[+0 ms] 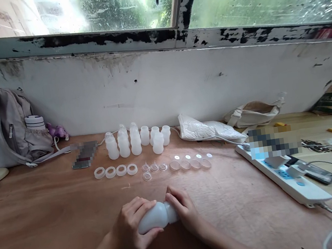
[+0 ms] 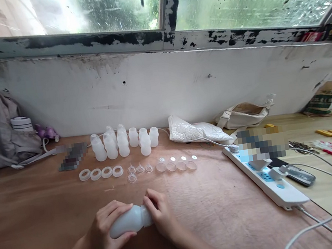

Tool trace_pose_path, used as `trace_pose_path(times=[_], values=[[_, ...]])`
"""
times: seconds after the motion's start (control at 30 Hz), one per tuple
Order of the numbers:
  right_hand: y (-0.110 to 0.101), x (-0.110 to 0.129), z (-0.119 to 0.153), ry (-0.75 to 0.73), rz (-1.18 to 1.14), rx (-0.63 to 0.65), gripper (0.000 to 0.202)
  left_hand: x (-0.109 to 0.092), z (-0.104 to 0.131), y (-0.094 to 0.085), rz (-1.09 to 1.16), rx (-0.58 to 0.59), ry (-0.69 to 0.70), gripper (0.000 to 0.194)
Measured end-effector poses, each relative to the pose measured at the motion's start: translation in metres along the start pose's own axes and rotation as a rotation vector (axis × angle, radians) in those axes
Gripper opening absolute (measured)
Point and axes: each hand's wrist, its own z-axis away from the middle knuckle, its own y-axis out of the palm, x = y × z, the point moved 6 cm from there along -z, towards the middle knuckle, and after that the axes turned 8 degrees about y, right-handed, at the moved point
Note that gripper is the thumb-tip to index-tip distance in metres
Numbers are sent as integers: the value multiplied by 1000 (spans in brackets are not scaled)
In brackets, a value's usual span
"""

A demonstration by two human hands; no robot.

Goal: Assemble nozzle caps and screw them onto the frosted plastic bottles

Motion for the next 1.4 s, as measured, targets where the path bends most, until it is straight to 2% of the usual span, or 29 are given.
trace_pose_path(times=[0.17, 0.27, 0.43, 0.57, 0.67, 0.8, 0.87, 0.97, 1.03, 1.13, 1.27, 1.4], values=[[-2, -5, -6, 10, -7, -52, 34, 6, -3, 2, -41, -11, 0, 46], [-6, -11, -15, 89, -36, -68, 33, 13, -5, 2, -77, -8, -9, 45], [-13, -14, -27, 225, -268, 15, 34, 22, -6, -3, -199, -70, -32, 43], [-11, -3, -29, 174, -471, 75, 27, 28, -3, -12, -267, -149, -66, 42], [-8, 13, -32, 101, -503, 88, 26, 35, -2, -19, -293, -216, -94, 45], [-18, 47, -49, -10, -317, 13, 30, 47, 1, -26, -379, -297, -154, 63], [-29, 70, -63, -97, -187, -59, 33, 53, 2, -26, -450, -291, -201, 65], [-46, 104, -88, -261, 31, -215, 35, 66, 6, -19, -511, -171, -281, 56], [-50, 118, -106, -312, 230, -297, 34, 74, 9, -13, -539, -85, -331, 50], [-41, 123, -134, -304, 519, -316, 24, 85, 11, -6, -560, -17, -383, 45], [-27, 112, -163, -279, 651, -312, 21, 95, 10, -1, -552, 22, -411, 45], [-18, 99, -181, -261, 758, -301, 22, 101, 11, 2, -556, 37, -432, 51]])
